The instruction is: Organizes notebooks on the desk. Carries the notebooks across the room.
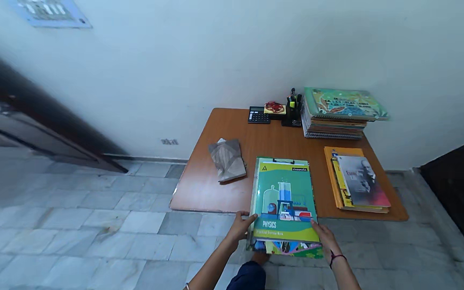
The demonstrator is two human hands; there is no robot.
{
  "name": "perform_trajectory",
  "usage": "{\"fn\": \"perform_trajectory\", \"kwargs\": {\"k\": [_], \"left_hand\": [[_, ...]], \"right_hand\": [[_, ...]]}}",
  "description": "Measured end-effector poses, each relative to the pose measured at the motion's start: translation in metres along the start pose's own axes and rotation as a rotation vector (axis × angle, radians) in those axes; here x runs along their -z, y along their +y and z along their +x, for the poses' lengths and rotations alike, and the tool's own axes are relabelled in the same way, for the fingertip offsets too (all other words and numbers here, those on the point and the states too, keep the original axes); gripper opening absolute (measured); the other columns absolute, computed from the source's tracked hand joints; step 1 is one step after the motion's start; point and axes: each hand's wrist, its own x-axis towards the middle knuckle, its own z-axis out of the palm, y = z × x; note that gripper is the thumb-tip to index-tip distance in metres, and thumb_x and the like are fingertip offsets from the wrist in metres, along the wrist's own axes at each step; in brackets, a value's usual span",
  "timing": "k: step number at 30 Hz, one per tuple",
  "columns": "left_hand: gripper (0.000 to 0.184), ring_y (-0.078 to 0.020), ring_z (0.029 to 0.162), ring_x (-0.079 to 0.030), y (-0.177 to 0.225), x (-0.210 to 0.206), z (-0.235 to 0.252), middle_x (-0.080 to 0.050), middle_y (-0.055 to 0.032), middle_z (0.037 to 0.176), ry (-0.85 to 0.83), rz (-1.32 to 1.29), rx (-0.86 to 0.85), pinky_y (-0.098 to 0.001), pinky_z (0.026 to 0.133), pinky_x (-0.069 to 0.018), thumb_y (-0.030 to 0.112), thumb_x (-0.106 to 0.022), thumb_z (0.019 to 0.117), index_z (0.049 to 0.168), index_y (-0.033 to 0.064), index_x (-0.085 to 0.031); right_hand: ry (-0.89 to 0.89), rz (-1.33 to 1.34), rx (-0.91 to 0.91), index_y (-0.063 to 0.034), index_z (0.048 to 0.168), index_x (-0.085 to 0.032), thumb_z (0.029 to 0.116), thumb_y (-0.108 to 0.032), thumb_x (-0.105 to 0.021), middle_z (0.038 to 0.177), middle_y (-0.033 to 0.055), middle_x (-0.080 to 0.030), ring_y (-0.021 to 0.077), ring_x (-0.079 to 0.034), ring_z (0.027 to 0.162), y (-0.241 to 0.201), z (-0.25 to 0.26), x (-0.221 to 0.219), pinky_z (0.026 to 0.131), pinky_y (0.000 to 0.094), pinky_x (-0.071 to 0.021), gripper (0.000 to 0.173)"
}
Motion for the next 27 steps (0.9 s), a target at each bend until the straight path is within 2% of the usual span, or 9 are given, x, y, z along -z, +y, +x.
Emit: {"fn": "perform_trajectory", "kwargs": {"k": [2, 4, 7, 10, 14, 18, 21, 23, 27], "left_hand": [[0.061, -0.0386, 0.108, -0.064, 0.007, 0.005, 0.005, -0.057, -0.0314, 0.13, -0.048, 0.016, 0.034, -0.0504, 0.089, -0.0536, 0.03, -0.062, 0.1032, 0.147, -0.0017, -0.033], [0.054, -0.0317, 0.104, -0.066, 0.009, 0.01, 0.011, -0.063, -0.0253, 0.122, -0.14, -0.012, 0.062, -0.0462, 0.089, -0.0545, 0.029, -0.061, 0.1038, 0.144, -0.0012, -0.041], [0.036, -0.0198, 0.091, -0.072, 0.009, 0.018, 0.017, -0.072, -0.0132, 0.104, -0.294, -0.166, 0.027, -0.0378, 0.084, -0.0598, 0.014, -0.056, 0.1049, 0.137, -0.0002, -0.046], [0.028, -0.0161, 0.085, -0.073, 0.018, 0.024, 0.012, -0.074, -0.0087, 0.095, -0.309, -0.228, 0.009, -0.0353, 0.081, -0.0613, 0.004, -0.051, 0.1043, 0.132, -0.0001, -0.046], [0.025, -0.0153, 0.083, -0.074, 0.035, 0.041, 0.009, -0.074, -0.0068, 0.092, -0.327, -0.18, -0.015, -0.0352, 0.08, -0.0626, 0.002, -0.048, 0.1036, 0.128, 0.0018, -0.046], [0.029, -0.0139, 0.081, -0.074, 0.049, 0.048, -0.005, -0.075, -0.005, 0.09, -0.376, -0.079, -0.1, -0.0327, 0.079, -0.0629, -0.003, -0.05, 0.0985, 0.127, 0.0017, -0.047], [0.032, -0.0122, 0.079, -0.075, 0.057, 0.045, -0.022, -0.076, -0.0024, 0.09, -0.448, -0.008, -0.171, -0.031, 0.078, -0.0632, -0.004, -0.053, 0.0939, 0.125, 0.0031, -0.048], [0.035, -0.0117, 0.079, -0.075, 0.06, 0.036, -0.035, -0.076, -0.0013, 0.09, -0.512, 0.044, -0.197, -0.0301, 0.076, -0.0634, -0.002, -0.054, 0.0916, 0.125, 0.0047, -0.049], [0.04, -0.0119, 0.079, -0.075, 0.052, 0.001, -0.072, -0.076, -0.0005, 0.09, -0.674, 0.206, -0.212, -0.0306, 0.075, -0.0639, 0.005, -0.06, 0.086, 0.124, 0.0061, -0.05]], "right_hand": [[-0.032, 0.034, -0.049, 0.0076, 0.127, -0.059, 0.1048, -0.029, -0.059, 0.118, 0.0254, -0.065, 0.0298, -0.064, 0.106, -0.005, 0.0, -0.001, 0.093, 0.0455, -0.0506, 0.043], [-0.105, 0.094, -0.124, 0.0022, 0.135, -0.055, 0.1059, -0.033, -0.055, 0.118, 0.0205, -0.066, 0.0257, -0.066, 0.105, -0.012, -0.006, -0.001, 0.091, 0.0427, -0.0534, 0.045], [-0.176, 0.193, -0.106, -0.0011, 0.138, -0.051, 0.1078, -0.03, -0.051, 0.107, 0.0136, -0.07, 0.018, -0.07, 0.093, -0.015, -0.015, -0.004, 0.083, 0.0359, -0.0585, 0.042], [-0.197, 0.293, -0.046, 0.0013, 0.133, -0.052, 0.1083, -0.024, -0.048, 0.101, 0.0101, -0.072, 0.0145, -0.072, 0.089, -0.009, -0.027, -0.013, 0.082, 0.034, -0.0603, 0.036], [-0.138, 0.422, -0.023, 0.0019, 0.126, -0.055, 0.1069, -0.019, -0.048, 0.095, 0.0076, -0.073, 0.0118, -0.072, 0.084, -0.006, -0.053, -0.035, 0.08, 0.0319, -0.0613, 0.029], [-0.064, 0.518, 0.03, 0.0027, 0.125, -0.054, 0.1044, -0.015, -0.049, 0.094, 0.0058, -0.072, 0.0091, -0.071, 0.084, 0.002, -0.084, -0.042, 0.08, 0.0289, -0.0607, 0.027], [-0.065, 0.619, 0.15, -0.0017, 0.116, -0.056, 0.0984, -0.008, -0.051, 0.089, 0.0015, -0.075, 0.0077, -0.073, 0.08, 0.013, -0.112, -0.032, 0.078, 0.0274, -0.0625, 0.02], [-0.096, 0.696, 0.206, -0.0046, 0.117, -0.054, 0.0939, -0.006, -0.052, 0.091, -0.0006, -0.076, 0.0078, -0.074, 0.081, 0.021, -0.138, -0.018, 0.079, 0.0275, -0.0627, 0.024], [0.007, 0.866, 0.19, -0.0079, 0.123, -0.049, 0.0915, -0.027, -0.058, 0.092, -0.0025, -0.075, 0.0066, -0.074, 0.083, 0.058, -0.203, 0.015, 0.077, 0.0264, -0.0627, 0.037]]}}
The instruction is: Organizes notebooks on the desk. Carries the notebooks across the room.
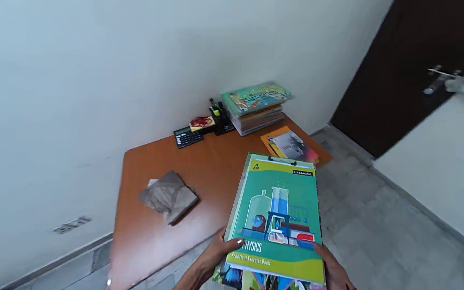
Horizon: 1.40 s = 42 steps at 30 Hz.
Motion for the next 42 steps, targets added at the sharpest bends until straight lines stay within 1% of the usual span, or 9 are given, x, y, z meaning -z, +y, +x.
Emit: {"fn": "perform_trajectory", "kwargs": {"k": [7, 10, 12, 15, 20, 25, 32, 38, 42], "left_hand": [[0.029, -0.0048, 0.078, -0.073, -0.029, -0.155, -0.032, -0.075, 0.0064, 0.088, -0.41, 0.222, 0.041, -0.0243, 0.075, -0.0622, 0.005, -0.057, 0.0896, 0.118, 0.0097, -0.055], [0.037, -0.0038, 0.084, -0.071, -0.057, -0.231, -0.039, -0.073, 0.0055, 0.091, -0.588, 0.153, 0.133, -0.0235, 0.077, -0.0609, 0.038, -0.03, 0.1061, 0.117, 0.0128, -0.055], [0.08, -0.0146, 0.09, -0.074, -0.085, -0.28, -0.036, -0.077, -0.0051, 0.098, -0.731, -0.131, 0.271, -0.0334, 0.079, -0.0628, 0.083, -0.037, 0.0897, 0.111, 0.0127, -0.068], [0.095, -0.0215, 0.099, -0.074, -0.118, -0.363, -0.054, -0.076, -0.0079, 0.107, -0.848, -0.37, 0.31, -0.0415, 0.087, -0.0613, 0.092, -0.061, 0.0585, 0.113, 0.0154, -0.074], [0.102, -0.0191, 0.11, -0.069, -0.187, -0.487, -0.116, -0.068, -0.0028, 0.124, -0.989, -0.068, 0.28, -0.0388, 0.082, -0.0612, 0.083, -0.06, 0.0769, 0.145, 0.0113, -0.033], [0.021, -0.0105, 0.082, -0.073, -0.248, -0.623, -0.185, -0.072, -0.0013, 0.092, -0.748, 0.126, 0.383, -0.0302, 0.075, -0.0627, 0.012, -0.042, 0.1061, 0.127, 0.0068, -0.044], [0.025, -0.0108, 0.081, -0.073, -0.316, -0.812, -0.196, -0.073, -0.0017, 0.09, -0.938, 0.309, 0.462, -0.0296, 0.073, -0.0631, 0.008, -0.051, 0.0979, 0.123, 0.0074, -0.048], [0.023, -0.0069, 0.079, -0.073, -0.356, -0.969, -0.223, -0.073, 0.0022, 0.088, -1.174, 0.588, 0.528, -0.0249, 0.072, -0.062, 0.007, -0.05, 0.0975, 0.12, 0.0104, -0.05], [0.02, -0.0069, 0.079, -0.073, -0.418, -1.071, -0.24, -0.074, 0.0032, 0.088, -1.35, 0.767, 0.6, -0.0251, 0.074, -0.062, 0.007, -0.052, 0.0968, 0.116, 0.0126, -0.054]], "right_hand": [[0.259, 0.173, 0.235, -0.007, 0.114, -0.057, 0.0697, -0.02, -0.082, 0.089, 0.0005, -0.077, 0.0101, -0.075, 0.08, 0.013, -0.169, 0.126, 0.073, 0.0292, -0.0639, 0.053], [0.438, 0.265, 0.377, -0.0066, 0.118, -0.053, 0.0686, -0.019, -0.082, 0.091, 0.0, -0.076, 0.009, -0.074, 0.082, 0.029, -0.249, 0.167, 0.073, 0.0281, -0.064, 0.059], [0.568, 0.353, 0.483, -0.0057, 0.118, -0.053, 0.0686, -0.019, -0.083, 0.091, 0.0007, -0.076, 0.0087, -0.074, 0.082, 0.036, -0.296, 0.185, 0.073, 0.0279, -0.064, 0.059], [0.742, 0.457, 0.64, -0.005, 0.118, -0.052, 0.0778, -0.013, -0.073, 0.093, 0.0001, -0.076, 0.0071, -0.074, 0.084, 0.035, -0.356, 0.206, 0.075, 0.0265, -0.0635, 0.046], [1.029, 0.502, 0.811, -0.0019, 0.124, -0.045, 0.0869, -0.002, -0.057, 0.098, -0.0015, -0.073, 0.0047, -0.072, 0.087, 0.024, -0.41, 0.264, 0.079, 0.0251, -0.0625, 0.039], [1.14, 0.648, 0.883, -0.0018, 0.127, -0.042, 0.09, 0.001, -0.053, 0.098, -0.0004, -0.072, 0.0054, -0.072, 0.086, 0.019, -0.447, 0.349, 0.079, 0.0261, -0.0624, 0.038], [1.127, 0.649, 1.082, -0.0084, 0.123, -0.055, 0.076, -0.048, -0.085, 0.102, -0.0023, -0.076, 0.009, -0.073, 0.095, 0.027, -0.567, 0.507, 0.088, 0.0324, -0.0603, 0.068], [1.446, 0.599, 1.153, -0.019, 0.133, -0.057, 0.0742, -0.087, -0.054, 0.114, -0.0061, -0.074, 0.0129, -0.072, 0.104, 0.081, -0.763, 0.643, 0.087, 0.0403, -0.0612, 0.09], [1.495, 0.43, 0.838, -0.0065, 0.153, -0.03, 0.1027, -0.064, -0.01, 0.128, -0.0025, -0.068, 0.009, -0.067, 0.114, 0.102, -0.844, 0.736, 0.095, 0.033, -0.0578, 0.079]]}}
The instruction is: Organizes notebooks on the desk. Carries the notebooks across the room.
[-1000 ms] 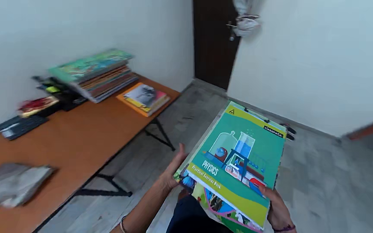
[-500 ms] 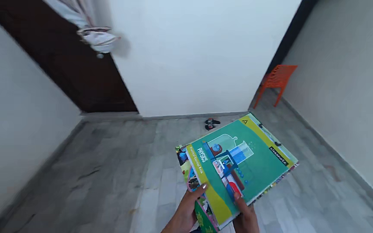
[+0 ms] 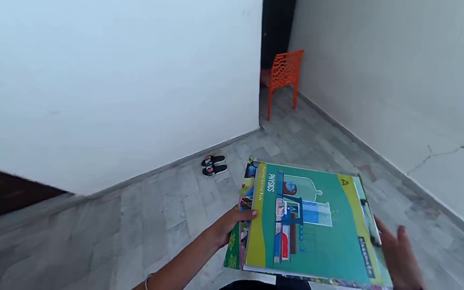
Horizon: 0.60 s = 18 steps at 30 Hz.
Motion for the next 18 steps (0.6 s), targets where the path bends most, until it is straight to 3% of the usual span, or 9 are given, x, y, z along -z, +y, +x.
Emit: {"fn": "perform_trajectory", "kwargs": {"k": [2, 4, 6, 9, 11, 14, 16, 18], "left_hand": [[0.016, -0.0073, 0.078, -0.072, 0.018, -0.023, 0.058, -0.073, 0.0027, 0.086, -0.011, 0.069, 0.072, -0.0251, 0.072, -0.0617, 0.007, -0.052, 0.0997, 0.114, 0.0121, -0.054], [0.013, -0.0075, 0.076, -0.071, 0.043, -0.054, 0.115, -0.072, 0.0017, 0.085, 0.009, 0.132, 0.117, -0.0247, 0.07, -0.0613, 0.009, -0.052, 0.1024, 0.114, 0.0109, -0.055], [0.013, -0.0075, 0.076, -0.071, 0.073, -0.083, 0.161, -0.072, 0.0016, 0.085, 0.022, 0.193, 0.143, -0.0244, 0.069, -0.0611, 0.007, -0.052, 0.1022, 0.115, 0.0106, -0.055], [0.018, -0.0054, 0.075, -0.07, 0.124, -0.127, 0.229, -0.071, 0.0034, 0.086, 0.029, 0.297, 0.124, -0.0229, 0.07, -0.0603, 0.004, -0.055, 0.0992, 0.116, 0.0107, -0.054], [0.022, -0.0049, 0.076, -0.068, 0.154, -0.153, 0.261, -0.066, 0.0024, 0.088, 0.084, 0.367, 0.141, -0.0228, 0.071, -0.0587, 0.004, -0.057, 0.1, 0.121, 0.0077, -0.051], [0.019, -0.0055, 0.075, -0.069, 0.189, -0.176, 0.307, -0.068, 0.0017, 0.086, 0.126, 0.381, 0.14, -0.0229, 0.071, -0.0592, 0.001, -0.057, 0.0998, 0.117, 0.0072, -0.053], [0.019, -0.0056, 0.076, -0.069, 0.21, -0.185, 0.344, -0.068, 0.0019, 0.087, 0.126, 0.39, 0.143, -0.0232, 0.072, -0.0594, 0.001, -0.057, 0.0994, 0.117, 0.0075, -0.053], [0.019, -0.0058, 0.077, -0.068, 0.231, -0.193, 0.38, -0.067, 0.0008, 0.088, 0.151, 0.422, 0.146, -0.0235, 0.073, -0.0587, 0.001, -0.059, 0.0992, 0.117, 0.0054, -0.054]], "right_hand": [[0.109, -0.021, -0.098, -0.006, 0.145, -0.042, 0.1096, -0.045, -0.012, 0.117, -0.0032, -0.071, 0.0049, -0.068, 0.106, -0.002, 0.039, 0.019, 0.091, 0.0284, -0.0586, 0.06], [0.148, 0.064, -0.138, -0.0079, 0.14, -0.047, 0.1082, -0.041, -0.029, 0.111, -0.0009, -0.074, 0.0067, -0.071, 0.1, 0.0, 0.084, 0.052, 0.087, 0.0288, -0.0606, 0.049], [0.197, 0.112, -0.196, -0.008, 0.15, -0.036, 0.1045, -0.034, -0.041, 0.116, 0.0018, -0.07, 0.0068, -0.07, 0.1, -0.006, 0.124, 0.076, 0.085, 0.0279, -0.0605, 0.053], [0.241, 0.099, -0.222, -0.01, 0.156, -0.025, 0.1002, -0.027, -0.044, 0.121, 0.0026, -0.066, 0.005, -0.069, 0.099, -0.04, 0.197, 0.102, 0.082, 0.0251, -0.0601, 0.061], [0.231, 0.101, -0.226, -0.01, 0.156, -0.024, 0.0993, -0.024, -0.043, 0.122, 0.0029, -0.065, 0.0046, -0.068, 0.1, -0.059, 0.24, 0.117, 0.081, 0.0241, -0.0597, 0.061], [0.202, 0.095, -0.246, -0.0087, 0.154, -0.024, 0.0963, -0.022, -0.046, 0.119, 0.0016, -0.065, 0.0028, -0.068, 0.097, -0.083, 0.302, 0.131, 0.079, 0.022, -0.0594, 0.063], [0.172, 0.135, -0.247, -0.0092, 0.152, -0.025, 0.0921, -0.021, -0.049, 0.112, -0.0005, -0.068, 0.0029, -0.07, 0.092, -0.093, 0.345, 0.142, 0.076, 0.0222, -0.061, 0.066], [0.169, 0.225, -0.26, -0.0088, 0.143, -0.036, 0.0934, -0.018, -0.048, 0.1, -0.0012, -0.073, 0.0045, -0.073, 0.084, -0.097, 0.386, 0.148, 0.072, 0.0235, -0.0625, 0.052]]}}
